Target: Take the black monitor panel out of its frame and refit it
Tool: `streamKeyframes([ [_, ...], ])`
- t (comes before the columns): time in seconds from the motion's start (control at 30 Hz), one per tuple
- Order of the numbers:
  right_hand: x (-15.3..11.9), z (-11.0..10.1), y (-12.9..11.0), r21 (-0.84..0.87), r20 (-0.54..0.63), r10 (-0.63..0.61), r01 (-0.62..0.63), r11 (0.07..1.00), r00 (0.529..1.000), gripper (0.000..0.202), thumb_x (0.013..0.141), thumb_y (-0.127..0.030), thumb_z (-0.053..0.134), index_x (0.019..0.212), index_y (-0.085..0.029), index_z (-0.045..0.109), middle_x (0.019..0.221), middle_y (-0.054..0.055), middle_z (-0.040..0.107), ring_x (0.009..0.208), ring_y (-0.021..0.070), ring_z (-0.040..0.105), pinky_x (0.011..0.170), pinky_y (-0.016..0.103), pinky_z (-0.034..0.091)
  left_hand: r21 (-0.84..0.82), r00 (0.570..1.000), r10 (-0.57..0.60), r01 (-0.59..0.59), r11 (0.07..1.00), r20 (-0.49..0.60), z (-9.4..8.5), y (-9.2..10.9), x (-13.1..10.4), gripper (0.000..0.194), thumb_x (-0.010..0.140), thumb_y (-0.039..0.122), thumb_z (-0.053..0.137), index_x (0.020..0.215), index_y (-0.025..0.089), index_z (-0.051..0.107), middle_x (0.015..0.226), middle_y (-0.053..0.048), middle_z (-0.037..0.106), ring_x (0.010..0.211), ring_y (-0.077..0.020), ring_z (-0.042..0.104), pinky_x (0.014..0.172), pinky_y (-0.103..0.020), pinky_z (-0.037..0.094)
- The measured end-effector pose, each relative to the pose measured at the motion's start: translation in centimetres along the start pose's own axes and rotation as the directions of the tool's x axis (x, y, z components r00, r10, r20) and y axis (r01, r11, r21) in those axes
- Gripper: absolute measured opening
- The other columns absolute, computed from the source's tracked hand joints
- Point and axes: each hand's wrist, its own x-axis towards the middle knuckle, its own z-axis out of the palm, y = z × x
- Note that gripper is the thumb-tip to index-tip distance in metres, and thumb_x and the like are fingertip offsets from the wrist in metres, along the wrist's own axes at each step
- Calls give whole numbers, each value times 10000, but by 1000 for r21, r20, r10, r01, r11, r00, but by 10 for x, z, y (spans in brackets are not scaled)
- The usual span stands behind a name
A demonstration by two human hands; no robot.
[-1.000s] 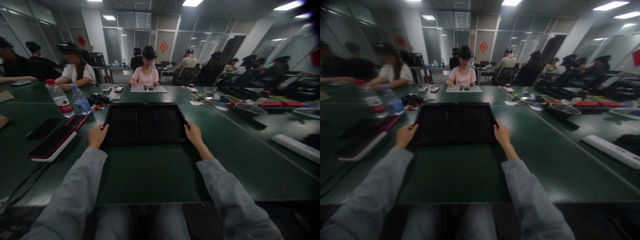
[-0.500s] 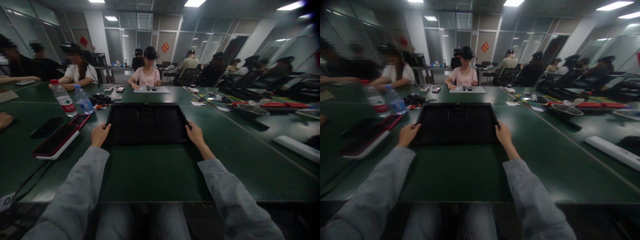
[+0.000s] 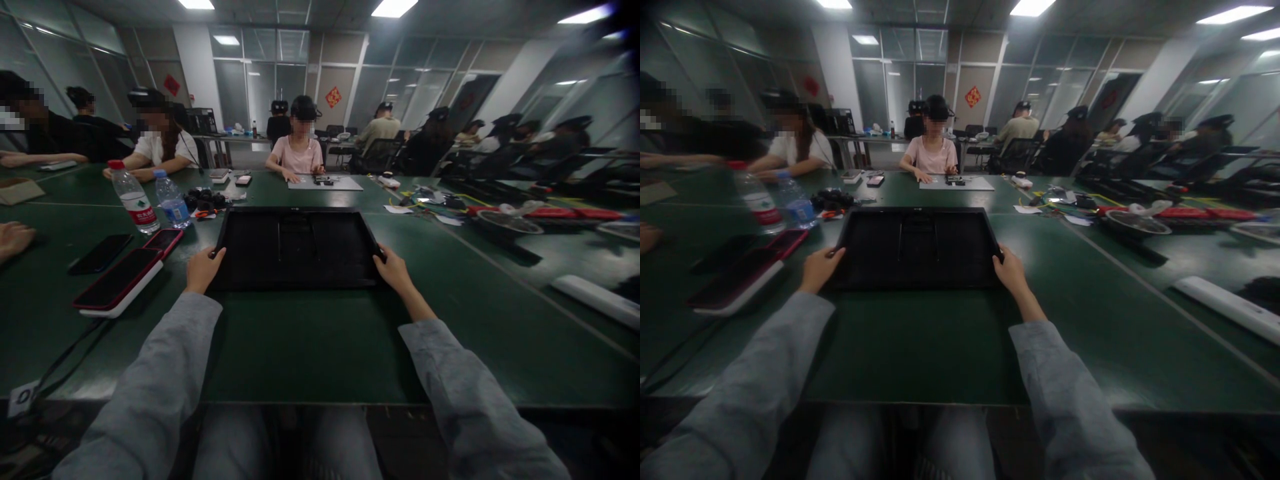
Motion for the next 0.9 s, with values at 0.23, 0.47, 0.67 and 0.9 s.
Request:
streamKeyframes([
  [0.23, -1, 0, -1, -29, 39, 14, -13, 1000, 999, 596, 921, -293, 505, 1467, -72, 592, 1339, 214, 705, 1228, 345, 691, 1109, 527, 513, 0, 1000, -5, 5, 1000, 4, -2, 2, -1, 539, 986, 584, 527, 1190, 160, 789, 1180, -174, 784, 1089, -349, 716, 930, -404, 511],
  [0.47, -2, 2, -3, -27, 1, 16, -16, 1000, 1000, 596, 914, -320, 500, 1461, -107, 600, 1298, 191, 728, 1195, 350, 698, 1101, 552, 511, -25, 1000, 1, -1, 1000, 2, 0, 0, 1, 517, 984, 558, 536, 1195, 158, 786, 1176, -173, 785, 1089, -327, 717, 932, -380, 505],
  [0.67, 1, 1, 0, 83, 2, 7, -7, 996, 1000, 564, 877, -366, 565, 1405, -180, 629, 1159, 152, 767, 1101, 340, 724, 1033, 557, 554, -72, 998, -46, 49, 996, 44, -3, 0, 4, 526, 964, 551, 577, 1236, 144, 771, 1199, -159, 783, 1085, -302, 720, 920, -352, 513],
  [0.9, 8, 5, 11, 150, 101, 69, -84, 985, 992, 636, 809, -279, 548, 1421, -112, 588, 1109, 162, 750, 1027, 314, 723, 987, 542, 572, -208, 997, -35, 48, 977, 65, 2, -12, 12, 508, 957, 514, 589, 1203, 113, 781, 1141, -150, 790, 1058, -282, 721, 924, -349, 526],
])
